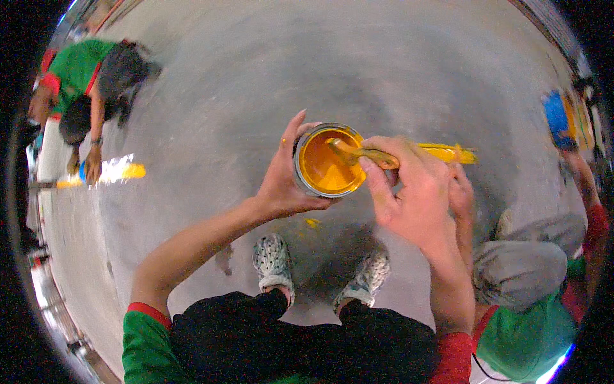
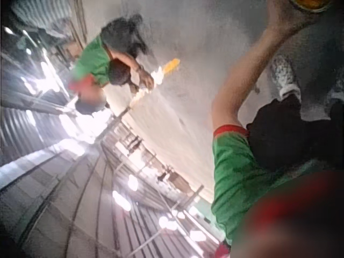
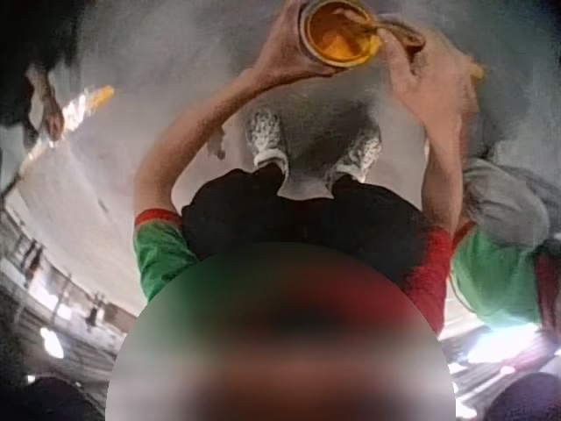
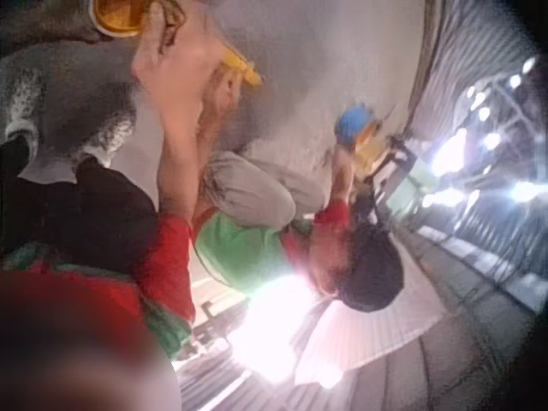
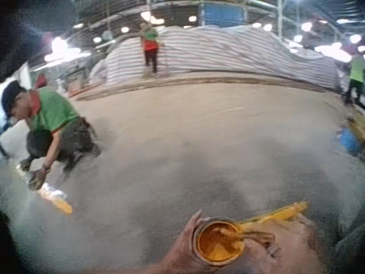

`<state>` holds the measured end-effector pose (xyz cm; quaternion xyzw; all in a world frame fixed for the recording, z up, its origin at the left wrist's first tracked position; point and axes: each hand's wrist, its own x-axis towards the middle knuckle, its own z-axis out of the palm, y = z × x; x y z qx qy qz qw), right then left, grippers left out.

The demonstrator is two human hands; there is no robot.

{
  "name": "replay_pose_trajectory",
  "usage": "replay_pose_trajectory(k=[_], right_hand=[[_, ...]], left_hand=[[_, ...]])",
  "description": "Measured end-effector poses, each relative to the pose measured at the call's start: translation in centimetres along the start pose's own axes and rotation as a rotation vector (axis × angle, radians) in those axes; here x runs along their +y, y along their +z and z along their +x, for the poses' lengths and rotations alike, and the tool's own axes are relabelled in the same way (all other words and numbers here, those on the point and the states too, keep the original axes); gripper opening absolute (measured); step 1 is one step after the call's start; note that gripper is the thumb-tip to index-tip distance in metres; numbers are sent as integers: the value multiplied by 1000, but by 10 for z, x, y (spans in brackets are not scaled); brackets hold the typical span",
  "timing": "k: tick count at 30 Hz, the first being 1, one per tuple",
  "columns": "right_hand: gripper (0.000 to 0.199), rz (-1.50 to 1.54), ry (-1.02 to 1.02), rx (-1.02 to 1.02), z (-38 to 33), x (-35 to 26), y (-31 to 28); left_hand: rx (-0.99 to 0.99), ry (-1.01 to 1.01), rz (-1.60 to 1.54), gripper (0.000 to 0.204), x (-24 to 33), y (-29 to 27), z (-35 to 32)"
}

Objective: The person paints a yellow line on a concrete floor using a paintbrush and a paint can. They repeatedly dip the brush into the can and apply paint along a pre-marked strip, occasionally refilling the can from another container.

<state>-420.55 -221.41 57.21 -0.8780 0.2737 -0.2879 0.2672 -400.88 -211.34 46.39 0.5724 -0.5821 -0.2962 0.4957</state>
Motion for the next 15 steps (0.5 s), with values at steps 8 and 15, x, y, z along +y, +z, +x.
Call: replay_pose_trajectory(k=[8, 15], right_hand=[[19, 28, -110, -190, 17, -52, 92], [18, 26, -75, -236, 4, -75, 120]], left_hand=[[285, 13, 117, 133, -41, -33, -95], [411, -94, 85, 129, -45, -34, -127]])
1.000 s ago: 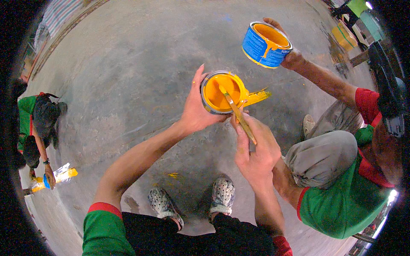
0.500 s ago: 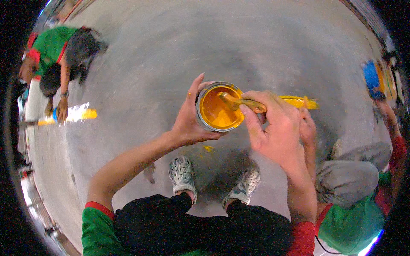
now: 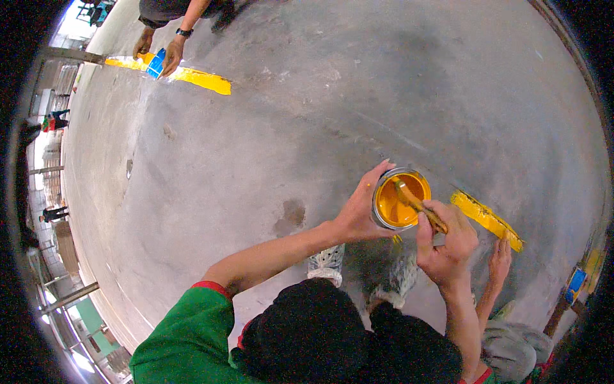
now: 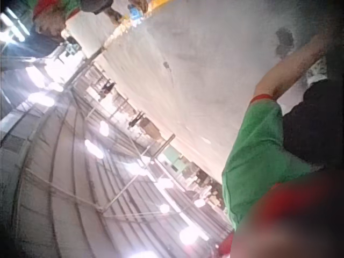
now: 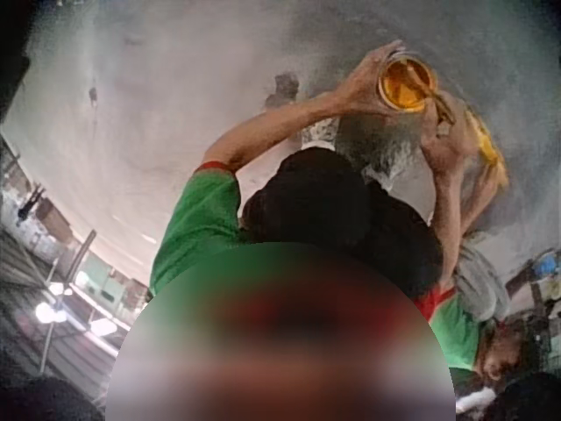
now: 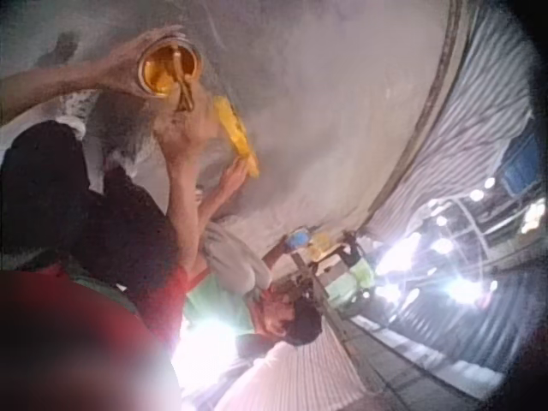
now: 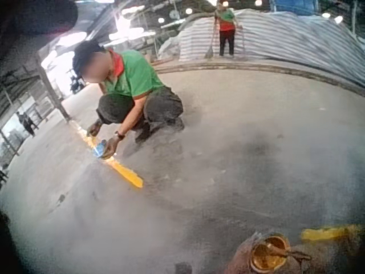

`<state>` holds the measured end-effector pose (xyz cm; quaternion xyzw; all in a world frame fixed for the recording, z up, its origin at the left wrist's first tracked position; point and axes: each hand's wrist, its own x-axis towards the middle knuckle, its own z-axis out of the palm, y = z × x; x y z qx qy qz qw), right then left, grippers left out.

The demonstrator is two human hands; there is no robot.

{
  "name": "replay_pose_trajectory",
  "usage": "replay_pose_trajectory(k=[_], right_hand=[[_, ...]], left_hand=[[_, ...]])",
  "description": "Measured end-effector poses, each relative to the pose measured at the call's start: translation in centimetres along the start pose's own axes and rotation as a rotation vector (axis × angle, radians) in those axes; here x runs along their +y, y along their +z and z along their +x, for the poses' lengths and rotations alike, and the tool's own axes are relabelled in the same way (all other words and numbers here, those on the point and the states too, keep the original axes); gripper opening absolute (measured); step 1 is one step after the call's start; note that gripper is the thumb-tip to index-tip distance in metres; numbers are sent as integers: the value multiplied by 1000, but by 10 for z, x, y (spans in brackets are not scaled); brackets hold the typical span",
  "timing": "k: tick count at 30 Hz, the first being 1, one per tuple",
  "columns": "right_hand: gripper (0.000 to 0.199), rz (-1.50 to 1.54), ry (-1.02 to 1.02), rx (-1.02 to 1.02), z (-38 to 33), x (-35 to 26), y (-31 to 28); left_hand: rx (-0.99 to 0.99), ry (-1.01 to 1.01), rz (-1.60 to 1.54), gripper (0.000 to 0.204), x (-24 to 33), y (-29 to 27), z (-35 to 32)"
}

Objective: The person paints a yellow line on a concrete floor using a paintbrush and a paint can. They repeatedly dip the brush into the can and apply paint along a pre-marked strip, occasionally refilling the can from another container.

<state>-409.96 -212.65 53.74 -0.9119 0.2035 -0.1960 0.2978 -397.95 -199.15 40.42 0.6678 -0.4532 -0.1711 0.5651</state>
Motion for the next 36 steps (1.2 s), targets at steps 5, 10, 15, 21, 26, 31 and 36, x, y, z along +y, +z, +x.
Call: replay_pose_trajectory(k=[5, 10, 15, 21, 26, 31, 36], right_hand=[[18, -9, -71, -52, 15, -3, 9], [17, 92, -120, -29, 46, -2, 38], [16, 254, -211, -74, 79, -10, 63], [14, 362, -390, -149, 125, -23, 64], [12, 464, -438, -125, 168, -50, 57], [11, 587, -515, -159, 201, -74, 66], [11, 831, -158, -92, 220, -66, 114]], left_hand=[[2, -1, 13, 130, -9, -13, 2], [136, -51, -50, 126, -28, -38, -2], [256, -128, 27, 130, -24, -71, -3], [263, -233, 253, 138, 9, -120, 21], [297, -236, 305, 139, 45, -165, 42], [275, -172, 464, 135, 58, -213, 56], [278, -204, 406, 141, 8, -239, 60]])
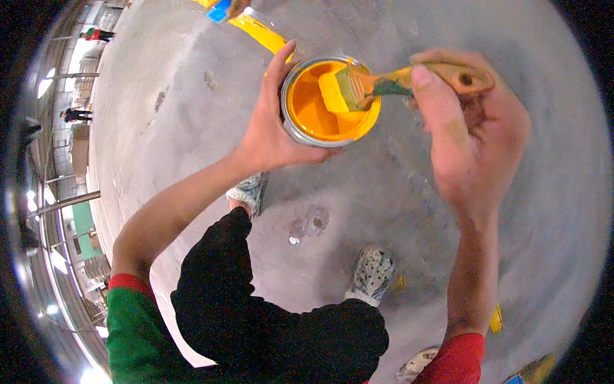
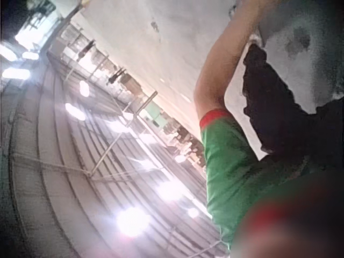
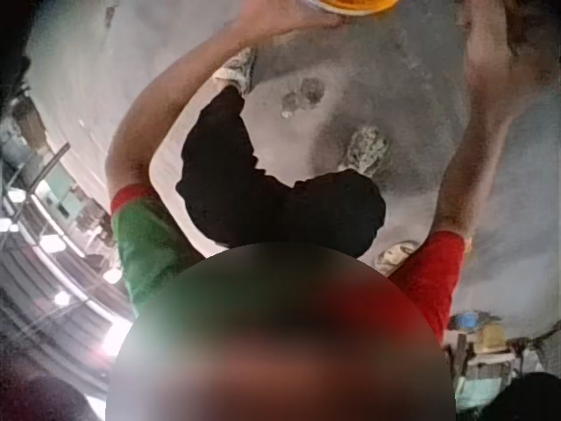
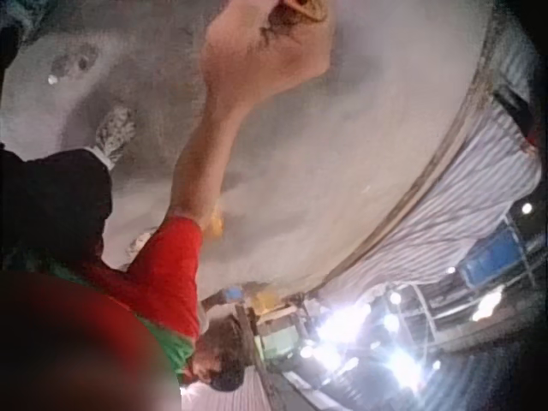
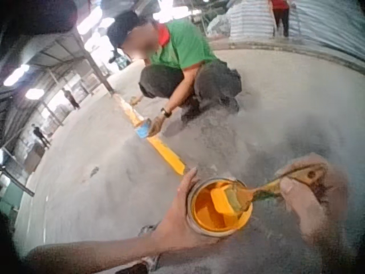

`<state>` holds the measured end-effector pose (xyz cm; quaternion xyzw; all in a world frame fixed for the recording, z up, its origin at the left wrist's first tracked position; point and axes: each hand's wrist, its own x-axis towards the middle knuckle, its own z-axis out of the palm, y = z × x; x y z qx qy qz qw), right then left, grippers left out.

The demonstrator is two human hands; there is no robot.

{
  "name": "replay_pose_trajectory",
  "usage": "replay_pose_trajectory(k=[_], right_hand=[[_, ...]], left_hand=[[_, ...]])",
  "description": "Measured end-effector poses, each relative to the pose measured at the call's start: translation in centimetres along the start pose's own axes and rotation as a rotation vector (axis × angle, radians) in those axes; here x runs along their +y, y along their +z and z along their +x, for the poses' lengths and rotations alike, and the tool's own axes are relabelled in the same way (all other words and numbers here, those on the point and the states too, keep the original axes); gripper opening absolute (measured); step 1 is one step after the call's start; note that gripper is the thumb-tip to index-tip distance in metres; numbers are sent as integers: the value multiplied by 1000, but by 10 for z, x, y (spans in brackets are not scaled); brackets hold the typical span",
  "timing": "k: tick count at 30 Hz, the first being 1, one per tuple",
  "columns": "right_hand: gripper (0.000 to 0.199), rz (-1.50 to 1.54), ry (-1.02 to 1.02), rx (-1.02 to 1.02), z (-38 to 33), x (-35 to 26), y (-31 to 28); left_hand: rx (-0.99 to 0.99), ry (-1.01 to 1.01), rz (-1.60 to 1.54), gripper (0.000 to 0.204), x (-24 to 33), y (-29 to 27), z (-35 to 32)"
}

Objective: The person paints a yellow line on a concrete floor using a paintbrush and a paint can. They repeatedly dip the brush into the can and apply paint along a pre-marked strip, occasionally refilling the can from another container.

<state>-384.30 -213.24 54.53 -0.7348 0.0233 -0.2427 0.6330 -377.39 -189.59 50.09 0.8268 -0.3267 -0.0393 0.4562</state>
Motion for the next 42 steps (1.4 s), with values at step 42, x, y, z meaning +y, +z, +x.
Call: replay_pose_trajectory(k=[42], right_hand=[[21, 150, 501, 538, 31, 194, 256]], left_hand=[[32, -188, -30, 136, -282, -98, -45]])
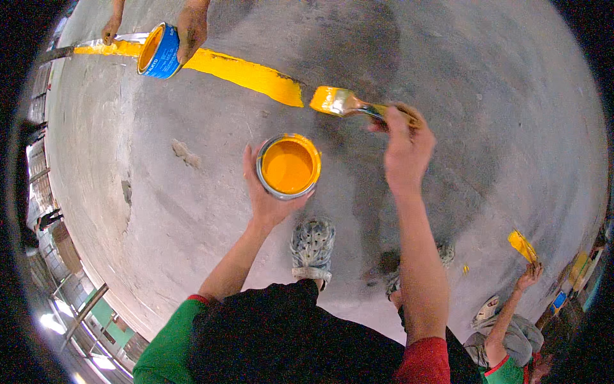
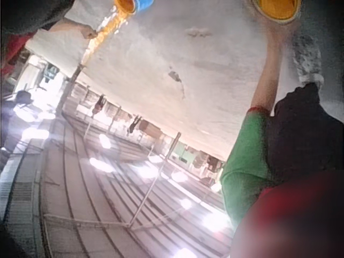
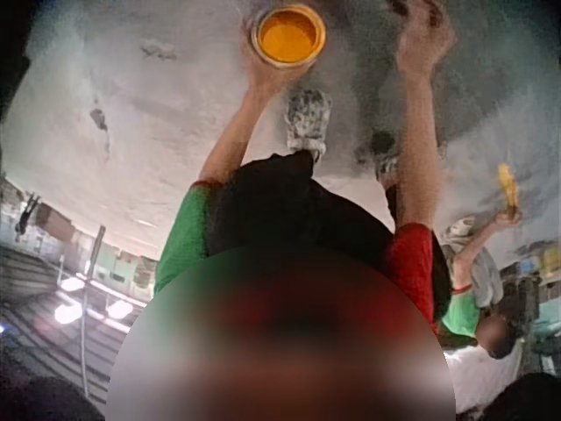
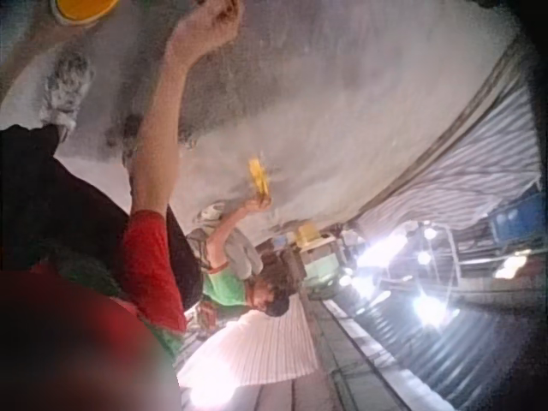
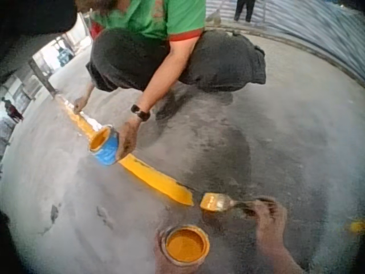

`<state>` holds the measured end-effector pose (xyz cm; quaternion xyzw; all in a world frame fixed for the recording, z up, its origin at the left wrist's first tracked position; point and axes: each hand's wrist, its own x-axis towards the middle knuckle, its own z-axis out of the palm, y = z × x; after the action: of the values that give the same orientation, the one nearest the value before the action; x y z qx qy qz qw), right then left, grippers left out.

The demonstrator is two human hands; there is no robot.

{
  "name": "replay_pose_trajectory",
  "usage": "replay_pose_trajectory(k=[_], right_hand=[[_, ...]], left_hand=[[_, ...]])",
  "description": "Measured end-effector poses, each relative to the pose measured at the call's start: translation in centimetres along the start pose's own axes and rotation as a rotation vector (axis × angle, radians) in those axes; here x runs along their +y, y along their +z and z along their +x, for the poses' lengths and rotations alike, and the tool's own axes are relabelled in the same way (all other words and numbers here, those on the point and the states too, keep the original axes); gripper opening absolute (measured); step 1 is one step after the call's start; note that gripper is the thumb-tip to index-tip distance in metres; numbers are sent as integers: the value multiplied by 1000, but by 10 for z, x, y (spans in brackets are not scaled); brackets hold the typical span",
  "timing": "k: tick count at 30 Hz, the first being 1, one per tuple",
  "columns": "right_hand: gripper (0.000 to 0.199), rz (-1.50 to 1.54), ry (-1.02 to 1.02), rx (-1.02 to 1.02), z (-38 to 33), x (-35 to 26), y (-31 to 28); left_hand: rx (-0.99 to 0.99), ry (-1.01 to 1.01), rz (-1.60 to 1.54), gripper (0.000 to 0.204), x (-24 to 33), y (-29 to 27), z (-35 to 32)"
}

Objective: The person paints a yellow line on a concrete floor using a paintbrush and a paint can. They repeatedly dip the brush into the can and apply paint along a pre-marked strip, occasionally refilling the can from another container.

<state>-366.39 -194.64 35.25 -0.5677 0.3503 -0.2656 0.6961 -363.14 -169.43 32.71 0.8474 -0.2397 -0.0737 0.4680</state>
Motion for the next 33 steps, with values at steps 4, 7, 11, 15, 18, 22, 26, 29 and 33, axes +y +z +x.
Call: replay_pose_trajectory(k=[4, 7, 11, 15, 18, 22, 26, 29, 33], right_hand=[[20, -479, -138, -142, 0, 1, 28], [17, -749, -373, -12, -7, -4, 31], [16, -513, -287, -53, -8, -4, 48], [13, -884, -424, -68, -9, -6, 54], [16, -792, -498, 79, -17, -3, 44], [17, -549, -148, 7, -17, 5, 35], [15, -944, -245, 73, -20, -17, 8], [14, -1130, -284, 220, -35, -44, -32], [15, -1186, -326, 123, -41, -22, -32]], left_hand=[[47, -70, -85, 135, 1, -13, -18], [85, -34, -164, 135, 4, -16, -23], [94, -14, -162, 135, 6, -5, -22], [65, 9, -202, 138, 4, 2, -20], [52, -44, -132, 140, 6, 3, -24], [26, -16, -179, 141, 8, 4, -23], [31, 28, -146, 139, 6, 3, -20], [24, 3, -156, 139, 5, 4, -19], [47, -21, -91, 139, 10, 1, -16]])
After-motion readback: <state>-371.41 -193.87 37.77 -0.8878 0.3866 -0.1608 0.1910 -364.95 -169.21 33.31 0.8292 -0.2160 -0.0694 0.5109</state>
